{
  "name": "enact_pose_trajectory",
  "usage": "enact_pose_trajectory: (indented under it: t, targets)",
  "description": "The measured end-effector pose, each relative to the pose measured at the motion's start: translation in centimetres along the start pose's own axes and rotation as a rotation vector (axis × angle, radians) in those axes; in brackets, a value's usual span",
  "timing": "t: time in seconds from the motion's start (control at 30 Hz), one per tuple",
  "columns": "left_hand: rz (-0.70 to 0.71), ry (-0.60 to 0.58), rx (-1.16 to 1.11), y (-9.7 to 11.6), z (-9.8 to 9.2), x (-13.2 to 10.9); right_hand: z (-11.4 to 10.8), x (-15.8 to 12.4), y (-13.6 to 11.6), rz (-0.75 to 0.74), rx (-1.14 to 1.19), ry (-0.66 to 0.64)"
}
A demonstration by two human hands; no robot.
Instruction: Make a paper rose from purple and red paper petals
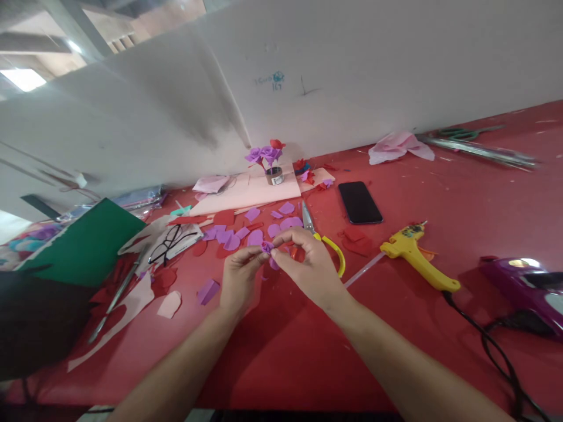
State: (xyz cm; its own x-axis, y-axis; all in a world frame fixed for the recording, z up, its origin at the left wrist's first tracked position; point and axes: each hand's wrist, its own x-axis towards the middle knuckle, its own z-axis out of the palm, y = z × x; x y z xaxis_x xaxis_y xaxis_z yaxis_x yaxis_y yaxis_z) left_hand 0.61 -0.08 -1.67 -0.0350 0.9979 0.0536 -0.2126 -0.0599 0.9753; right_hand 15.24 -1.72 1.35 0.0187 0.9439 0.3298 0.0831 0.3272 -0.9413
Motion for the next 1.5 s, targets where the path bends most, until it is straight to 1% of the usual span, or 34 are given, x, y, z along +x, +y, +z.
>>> enact_pose_trajectory:
  t: [0.17,0.27,0.33,0.43,0.57,0.67,0.77,0.83,0.9,0.97,1.03,1.1,1.17,1.2,1.27,1.33,1.4,1.43,1.5]
  targets:
    - [0.039,0.021,0.069,-0.4,-0.2,0.1,-0.1,0.1,-0.1,-0.005,-0.061,0.032]
    - [0.077,0.048,0.117,-0.2,-0.3,0.1,-0.1,0.0,-0.1,0.001,-0.124,0.068]
    - [0.109,0.055,0.139,0.0,-0.3,0.1,-0.1,0.0,-0.2,0.020,-0.122,0.078]
    - [0.138,0.045,0.171,0.1,-0.3,0.0,0.0,0.1,-0.1,0.087,-0.005,0.086]
    - [0.124,0.043,0.157,-0.5,-0.5,0.1,0.1,0.1,0.0,0.204,0.220,0.131]
    - [0.084,0.042,0.134,-0.6,-0.4,0.1,0.1,0.1,0.1,0.219,0.250,0.145]
    - [0.056,0.040,0.140,-0.1,-0.1,0.1,0.0,0.1,0.3,0.229,0.224,0.148]
    - [0.057,0.032,0.116,0.5,0.0,0.2,-0.2,0.3,0.6,0.223,0.233,0.230]
    - [0.062,0.029,0.050,1.1,-0.2,0.6,-0.5,0.7,0.9,0.217,0.260,0.352]
    - [0.061,0.058,-0.022,1.6,-0.6,1.2,-0.9,1.1,1.2,0.214,0.280,0.461]
    - [0.060,0.103,-0.063,2.0,-1.3,2.0,-1.2,1.4,1.4,0.213,0.278,0.526]
    - [0.078,0.127,-0.106,2.4,-2.0,2.7,-1.4,1.6,1.6,0.207,0.256,0.549]
    - [0.086,0.146,-0.176,2.6,-2.4,3.0,-1.4,1.5,1.8,0.192,0.218,0.503]
    - [0.073,0.149,-0.209,2.6,-2.4,3.0,-1.2,1.4,1.9,0.181,0.190,0.442]
    - [0.016,0.116,-0.249,2.6,-2.1,2.7,-0.6,1.0,1.8,0.161,0.117,0.238]
    - [-0.038,0.036,-0.249,2.5,-1.4,2.1,0.3,0.5,1.6,0.135,0.039,-0.008]
    - [-0.066,-0.049,-0.230,2.4,-0.8,1.5,1.0,0.1,1.3,0.100,-0.065,-0.178]
    - [-0.079,-0.075,-0.218,2.3,-0.6,1.3,1.3,0.0,1.2,0.078,-0.135,-0.226]
    - [-0.110,-0.099,-0.201,2.3,-0.7,1.3,1.5,-0.2,1.1,0.044,-0.297,-0.280]
